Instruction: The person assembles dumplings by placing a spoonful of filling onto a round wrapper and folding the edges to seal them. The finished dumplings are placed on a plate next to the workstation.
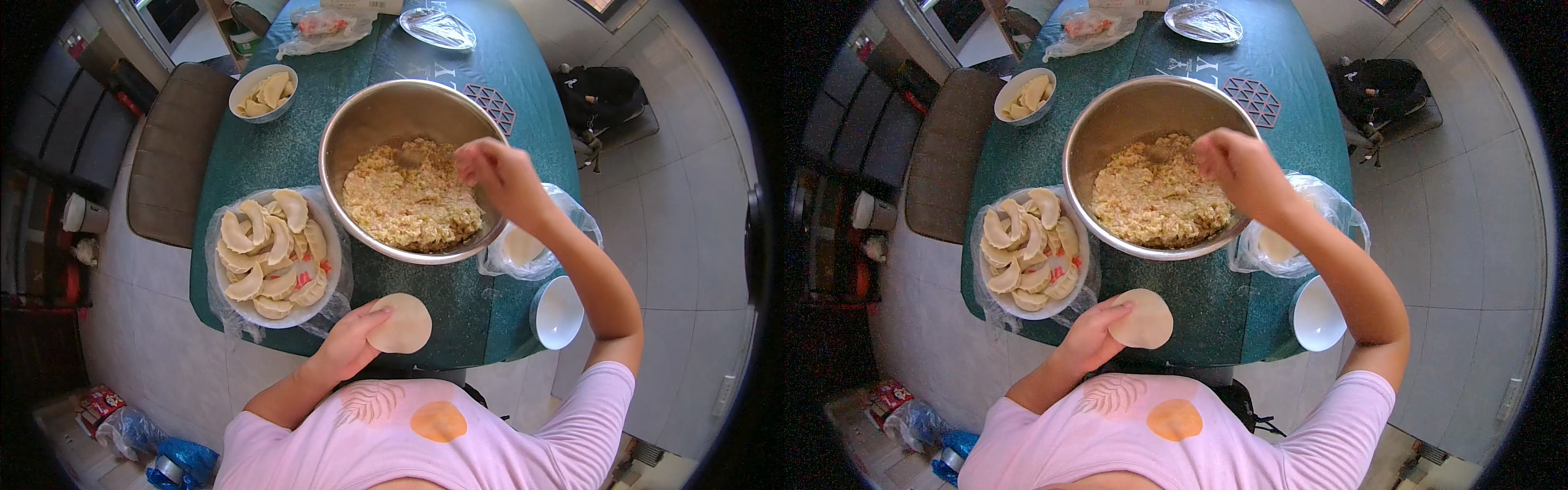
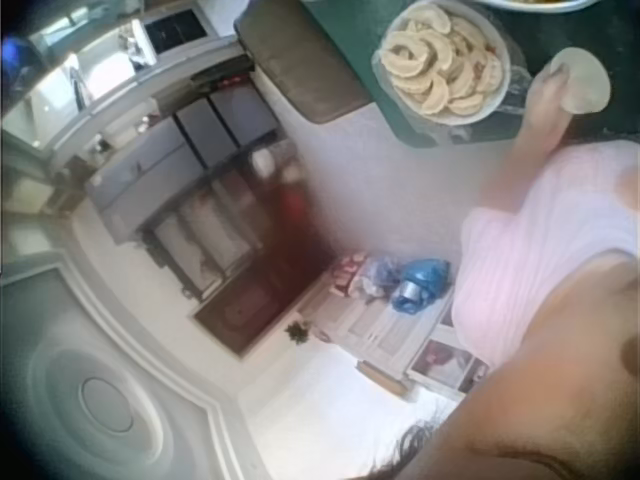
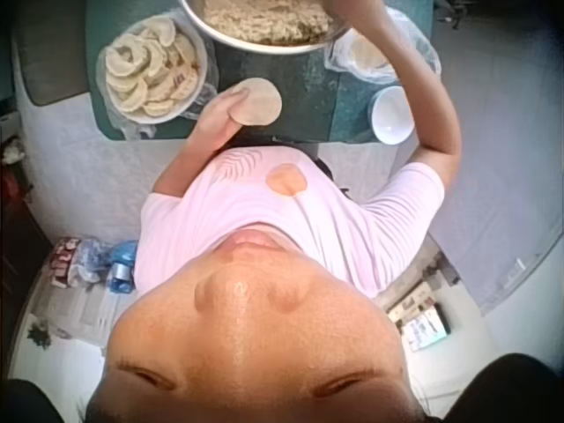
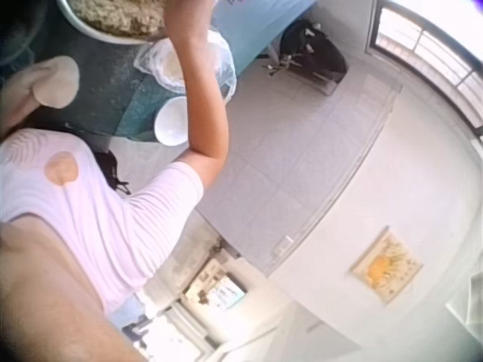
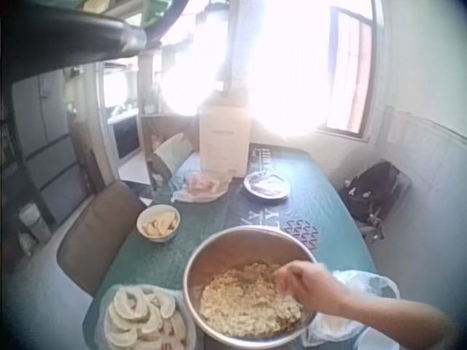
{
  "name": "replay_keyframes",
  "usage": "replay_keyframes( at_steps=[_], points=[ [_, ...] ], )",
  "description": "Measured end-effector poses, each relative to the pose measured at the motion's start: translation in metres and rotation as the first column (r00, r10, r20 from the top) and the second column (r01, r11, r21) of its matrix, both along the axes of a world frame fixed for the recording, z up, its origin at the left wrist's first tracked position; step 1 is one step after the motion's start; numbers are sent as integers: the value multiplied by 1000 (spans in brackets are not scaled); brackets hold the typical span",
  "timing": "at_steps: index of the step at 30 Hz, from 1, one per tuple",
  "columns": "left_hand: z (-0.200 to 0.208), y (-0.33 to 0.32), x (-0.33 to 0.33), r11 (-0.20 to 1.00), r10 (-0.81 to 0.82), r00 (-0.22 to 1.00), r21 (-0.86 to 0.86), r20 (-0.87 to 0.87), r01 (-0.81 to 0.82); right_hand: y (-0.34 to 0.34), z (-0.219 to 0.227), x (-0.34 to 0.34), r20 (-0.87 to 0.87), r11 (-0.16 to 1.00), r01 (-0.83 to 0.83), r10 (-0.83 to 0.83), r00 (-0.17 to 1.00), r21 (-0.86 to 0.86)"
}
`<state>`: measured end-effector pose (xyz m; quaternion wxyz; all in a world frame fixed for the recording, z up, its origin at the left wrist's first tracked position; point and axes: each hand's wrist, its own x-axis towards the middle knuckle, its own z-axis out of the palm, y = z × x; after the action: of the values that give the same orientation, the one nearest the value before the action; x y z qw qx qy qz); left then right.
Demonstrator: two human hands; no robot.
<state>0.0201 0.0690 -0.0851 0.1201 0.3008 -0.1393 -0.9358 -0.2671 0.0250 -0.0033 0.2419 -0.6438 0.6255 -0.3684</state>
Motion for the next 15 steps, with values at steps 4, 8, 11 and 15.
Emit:
replay_keyframes(
  at_steps=[4, 8, 11, 15],
  points=[
    [1, 0, 2, 999, 39, 998, -15, -53, -40, 12, -1, 24, -64, 997, -63, 60, 996, -44],
    [11, -3, 4, 999, 7, 999, -44, -51, -9, 11, -2, 34, 48, 999, -46, 47, 998, -12],
    [14, -3, 6, 997, 9, 1000, -70, -14, -10, 6, -6, 36, 199, 999, -26, 17, 980, 41],
    [16, -3, 10, 991, 101, 995, -94, 19, -99, 1, -5, 35, 439, 982, 58, -133, 889, 182]
  ],
)
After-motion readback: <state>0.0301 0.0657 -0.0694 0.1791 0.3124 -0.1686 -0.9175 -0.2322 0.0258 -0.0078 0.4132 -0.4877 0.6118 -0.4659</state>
